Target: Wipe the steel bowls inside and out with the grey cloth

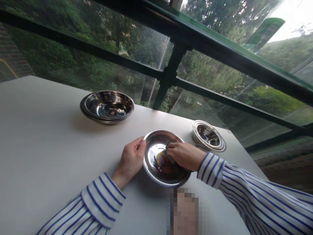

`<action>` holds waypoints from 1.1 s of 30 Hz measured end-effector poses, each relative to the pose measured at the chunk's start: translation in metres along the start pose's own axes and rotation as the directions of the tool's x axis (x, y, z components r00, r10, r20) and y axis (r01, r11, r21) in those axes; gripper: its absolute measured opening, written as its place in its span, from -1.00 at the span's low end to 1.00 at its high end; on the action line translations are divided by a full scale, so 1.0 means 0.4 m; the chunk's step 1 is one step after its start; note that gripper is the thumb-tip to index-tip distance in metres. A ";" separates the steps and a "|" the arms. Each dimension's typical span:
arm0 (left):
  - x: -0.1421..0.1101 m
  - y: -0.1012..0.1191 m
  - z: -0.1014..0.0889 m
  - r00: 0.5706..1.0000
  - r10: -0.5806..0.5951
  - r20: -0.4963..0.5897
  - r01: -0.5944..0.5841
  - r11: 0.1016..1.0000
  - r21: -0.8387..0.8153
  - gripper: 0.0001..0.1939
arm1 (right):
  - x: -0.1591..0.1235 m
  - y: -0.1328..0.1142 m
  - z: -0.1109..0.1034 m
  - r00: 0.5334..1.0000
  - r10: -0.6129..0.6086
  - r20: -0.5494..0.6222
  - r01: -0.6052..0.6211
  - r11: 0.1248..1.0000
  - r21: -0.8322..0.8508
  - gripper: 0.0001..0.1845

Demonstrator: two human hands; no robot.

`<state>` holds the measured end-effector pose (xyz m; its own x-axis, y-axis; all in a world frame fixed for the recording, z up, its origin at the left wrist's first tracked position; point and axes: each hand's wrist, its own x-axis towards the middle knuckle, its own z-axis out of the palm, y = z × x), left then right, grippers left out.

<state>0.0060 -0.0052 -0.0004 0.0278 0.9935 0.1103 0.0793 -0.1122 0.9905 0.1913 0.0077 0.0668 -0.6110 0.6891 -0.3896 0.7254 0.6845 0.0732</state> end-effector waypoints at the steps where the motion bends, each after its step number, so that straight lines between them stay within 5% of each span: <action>1: 0.000 -0.001 0.000 1.000 0.001 -0.004 -0.001 1.000 0.004 -0.66 | 0.005 0.003 -0.002 1.000 0.012 -0.008 -0.012 1.000 -0.004 -0.79; 14: -0.003 -0.004 0.011 0.996 -0.068 -0.053 0.066 0.997 -0.033 -0.71 | -0.018 -0.021 -0.003 0.984 -0.150 0.093 0.135 0.980 0.148 -0.85; 22: -0.004 0.000 0.011 0.996 -0.071 -0.054 0.069 0.997 -0.035 -0.72 | 0.007 -0.063 0.005 0.954 -0.294 -0.062 0.300 0.922 0.244 -0.82; 33: 0.003 -0.012 -0.001 1.000 0.010 0.003 -0.010 1.000 -0.027 -0.69 | 0.105 -0.090 0.008 0.972 -0.067 -0.226 0.114 0.972 0.206 -0.79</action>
<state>0.0054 -0.0034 -0.0049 0.0316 0.9923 0.1202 0.0519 -0.1217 0.9912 0.1405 0.0114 0.0449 -0.7138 0.6779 -0.1759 0.7002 0.6953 -0.1621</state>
